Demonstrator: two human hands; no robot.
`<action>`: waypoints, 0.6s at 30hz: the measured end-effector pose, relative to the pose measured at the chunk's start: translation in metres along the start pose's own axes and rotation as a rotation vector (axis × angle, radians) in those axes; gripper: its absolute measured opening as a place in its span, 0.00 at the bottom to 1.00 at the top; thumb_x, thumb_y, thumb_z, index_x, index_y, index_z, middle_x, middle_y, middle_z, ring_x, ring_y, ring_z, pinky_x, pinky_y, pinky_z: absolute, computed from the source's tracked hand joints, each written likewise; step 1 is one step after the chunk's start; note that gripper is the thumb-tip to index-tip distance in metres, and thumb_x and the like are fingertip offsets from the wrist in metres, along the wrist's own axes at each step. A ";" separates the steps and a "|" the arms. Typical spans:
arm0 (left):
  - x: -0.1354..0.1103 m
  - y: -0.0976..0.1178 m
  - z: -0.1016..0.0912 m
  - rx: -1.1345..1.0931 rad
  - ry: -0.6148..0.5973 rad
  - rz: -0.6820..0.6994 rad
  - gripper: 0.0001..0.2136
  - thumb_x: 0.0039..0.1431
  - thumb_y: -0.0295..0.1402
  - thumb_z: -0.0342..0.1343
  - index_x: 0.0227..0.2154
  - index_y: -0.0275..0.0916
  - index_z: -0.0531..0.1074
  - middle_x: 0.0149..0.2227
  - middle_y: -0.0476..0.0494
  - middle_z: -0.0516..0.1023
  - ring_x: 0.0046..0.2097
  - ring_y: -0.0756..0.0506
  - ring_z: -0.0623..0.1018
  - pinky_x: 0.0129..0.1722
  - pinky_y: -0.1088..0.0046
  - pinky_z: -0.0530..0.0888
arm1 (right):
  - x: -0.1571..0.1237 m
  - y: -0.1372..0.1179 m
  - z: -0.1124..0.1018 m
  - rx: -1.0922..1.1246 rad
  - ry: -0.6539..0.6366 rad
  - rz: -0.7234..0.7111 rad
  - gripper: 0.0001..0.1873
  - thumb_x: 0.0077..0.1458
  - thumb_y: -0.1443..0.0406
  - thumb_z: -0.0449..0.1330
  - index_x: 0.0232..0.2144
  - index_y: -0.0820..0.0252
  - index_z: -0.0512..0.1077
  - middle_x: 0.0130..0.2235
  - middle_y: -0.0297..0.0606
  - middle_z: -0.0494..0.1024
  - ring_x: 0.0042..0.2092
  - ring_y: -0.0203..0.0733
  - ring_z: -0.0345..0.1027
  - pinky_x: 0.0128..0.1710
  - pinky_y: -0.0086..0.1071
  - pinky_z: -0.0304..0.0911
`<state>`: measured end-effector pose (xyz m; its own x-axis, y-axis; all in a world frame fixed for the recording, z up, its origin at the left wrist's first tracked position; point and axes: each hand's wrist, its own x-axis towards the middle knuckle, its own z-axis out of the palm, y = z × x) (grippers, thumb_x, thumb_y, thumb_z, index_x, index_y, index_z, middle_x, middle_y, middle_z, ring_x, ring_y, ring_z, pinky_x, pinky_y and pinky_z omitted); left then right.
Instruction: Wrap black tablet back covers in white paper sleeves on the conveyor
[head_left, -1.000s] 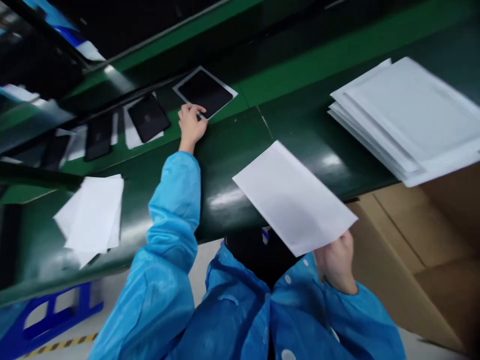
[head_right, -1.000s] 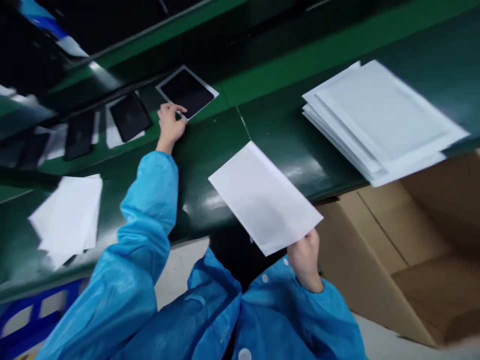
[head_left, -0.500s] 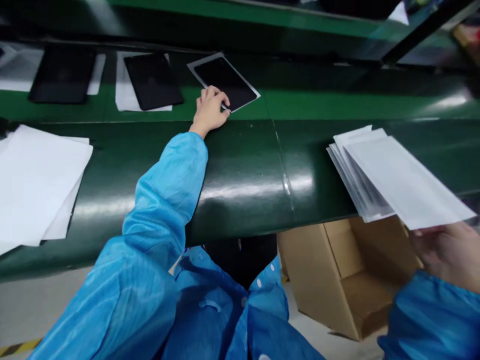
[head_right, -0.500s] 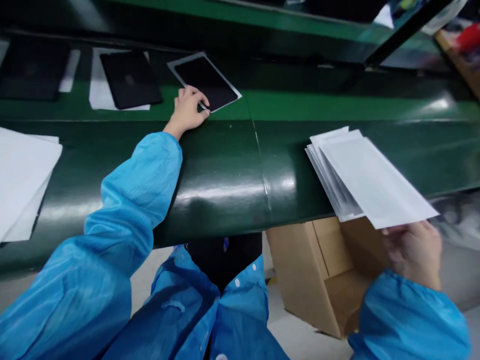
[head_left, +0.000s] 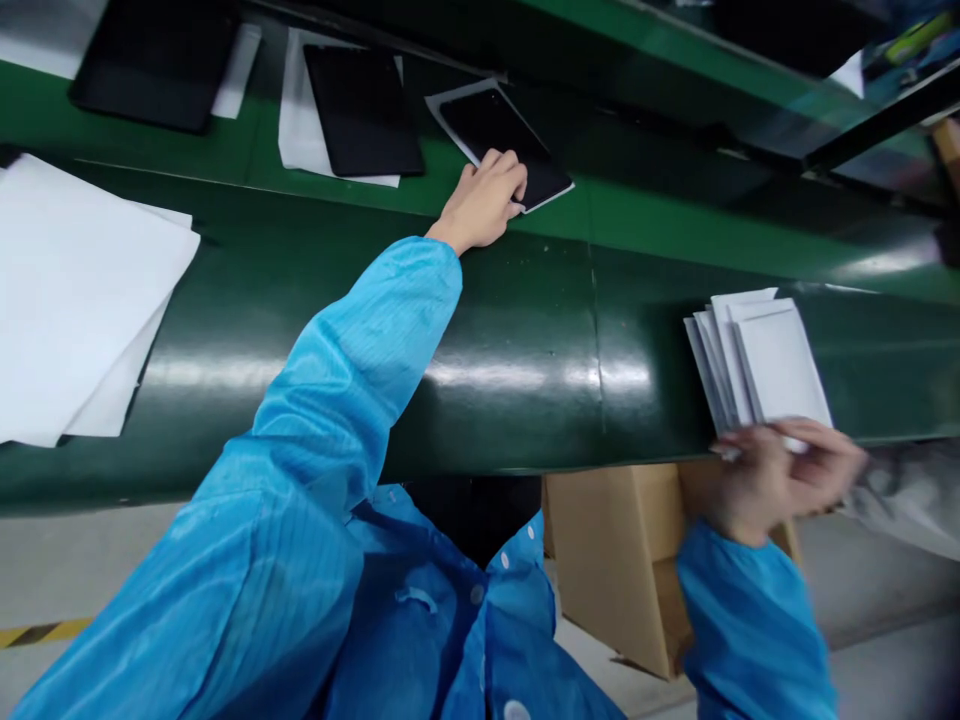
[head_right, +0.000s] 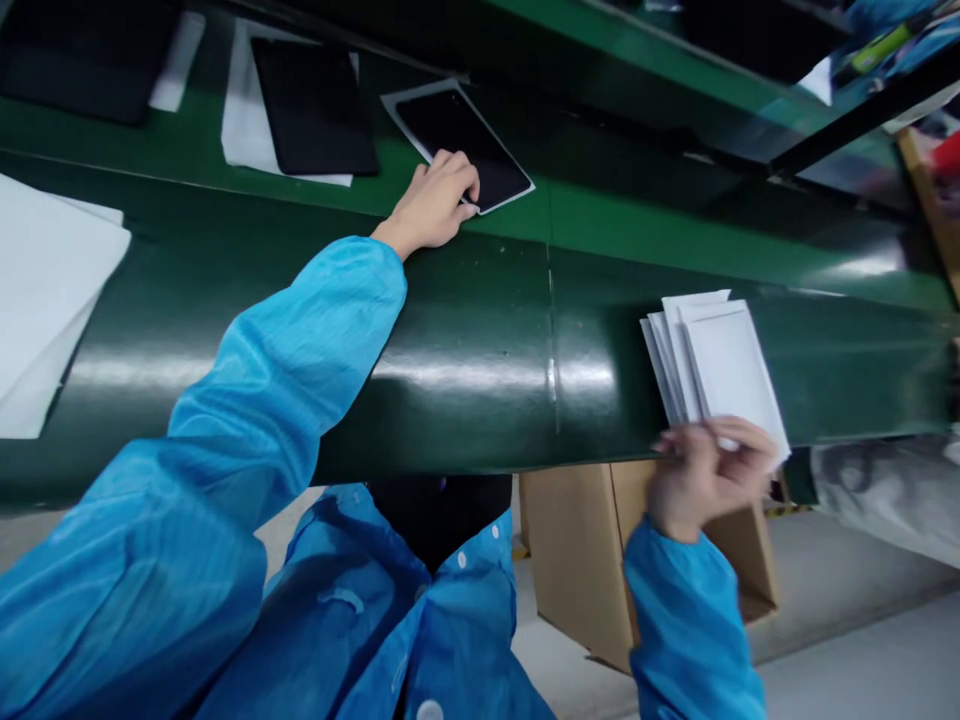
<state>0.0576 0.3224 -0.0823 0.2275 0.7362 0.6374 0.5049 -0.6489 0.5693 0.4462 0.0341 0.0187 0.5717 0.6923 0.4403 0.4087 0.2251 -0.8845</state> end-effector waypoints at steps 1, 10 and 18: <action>0.001 0.004 -0.001 0.005 -0.007 0.018 0.09 0.71 0.46 0.58 0.35 0.50 0.73 0.41 0.39 0.75 0.52 0.32 0.71 0.50 0.46 0.70 | -0.014 -0.002 0.022 0.030 -0.139 0.017 0.18 0.40 0.62 0.73 0.30 0.55 0.67 0.36 0.31 0.73 0.23 0.31 0.66 0.18 0.29 0.60; -0.015 0.097 0.006 0.057 -0.101 0.170 0.13 0.78 0.41 0.48 0.47 0.38 0.74 0.50 0.34 0.75 0.57 0.33 0.74 0.56 0.51 0.71 | -0.035 -0.005 0.142 0.338 -0.707 0.426 0.29 0.57 0.37 0.67 0.42 0.52 0.74 0.35 0.35 0.83 0.26 0.36 0.74 0.18 0.26 0.63; -0.066 0.184 0.033 0.040 -0.267 0.449 0.14 0.79 0.33 0.43 0.50 0.38 0.75 0.49 0.33 0.78 0.54 0.38 0.75 0.52 0.59 0.74 | -0.024 0.011 0.144 0.597 -0.566 0.603 0.28 0.46 0.45 0.77 0.37 0.55 0.73 0.31 0.33 0.80 0.30 0.41 0.77 0.21 0.31 0.71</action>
<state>0.1625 0.1607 -0.0367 0.6306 0.4135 0.6568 0.3390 -0.9080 0.2462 0.3345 0.1184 -0.0240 0.0812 0.9912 -0.1048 -0.3460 -0.0706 -0.9356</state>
